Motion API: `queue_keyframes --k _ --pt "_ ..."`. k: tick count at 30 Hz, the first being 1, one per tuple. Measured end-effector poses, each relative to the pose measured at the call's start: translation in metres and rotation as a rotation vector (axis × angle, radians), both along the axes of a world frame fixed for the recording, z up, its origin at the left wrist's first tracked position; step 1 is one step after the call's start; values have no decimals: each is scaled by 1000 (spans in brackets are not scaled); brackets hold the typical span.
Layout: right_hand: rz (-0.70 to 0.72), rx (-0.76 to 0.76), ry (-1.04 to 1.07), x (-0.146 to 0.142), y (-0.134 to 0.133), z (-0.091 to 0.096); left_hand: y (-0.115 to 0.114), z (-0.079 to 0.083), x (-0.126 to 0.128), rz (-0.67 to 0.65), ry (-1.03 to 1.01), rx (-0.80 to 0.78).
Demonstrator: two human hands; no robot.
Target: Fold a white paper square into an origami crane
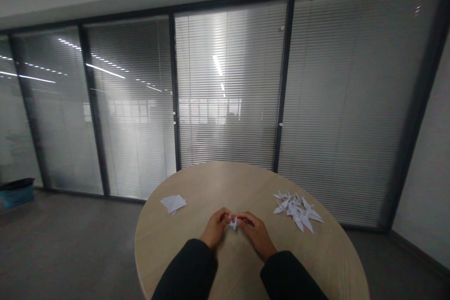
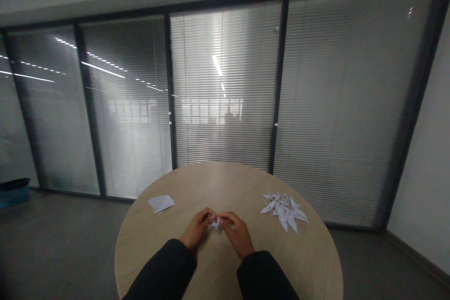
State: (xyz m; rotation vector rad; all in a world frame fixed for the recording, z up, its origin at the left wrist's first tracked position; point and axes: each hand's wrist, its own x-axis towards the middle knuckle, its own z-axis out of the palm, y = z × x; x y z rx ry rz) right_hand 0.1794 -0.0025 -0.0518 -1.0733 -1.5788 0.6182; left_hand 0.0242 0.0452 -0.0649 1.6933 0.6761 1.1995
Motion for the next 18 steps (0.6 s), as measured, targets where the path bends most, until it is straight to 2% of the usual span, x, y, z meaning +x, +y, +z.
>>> queue_keyframes --k 5,10,18 --pt "-26 -12 -34 0 2 -3 2 -5 -1 -15 4 7" --pt "-99 94 -143 -1 2 -3 5 -9 -1 -23 29 27" --pt "-116 240 -199 -2 1 -4 -2 1 -1 -14 139 -12"
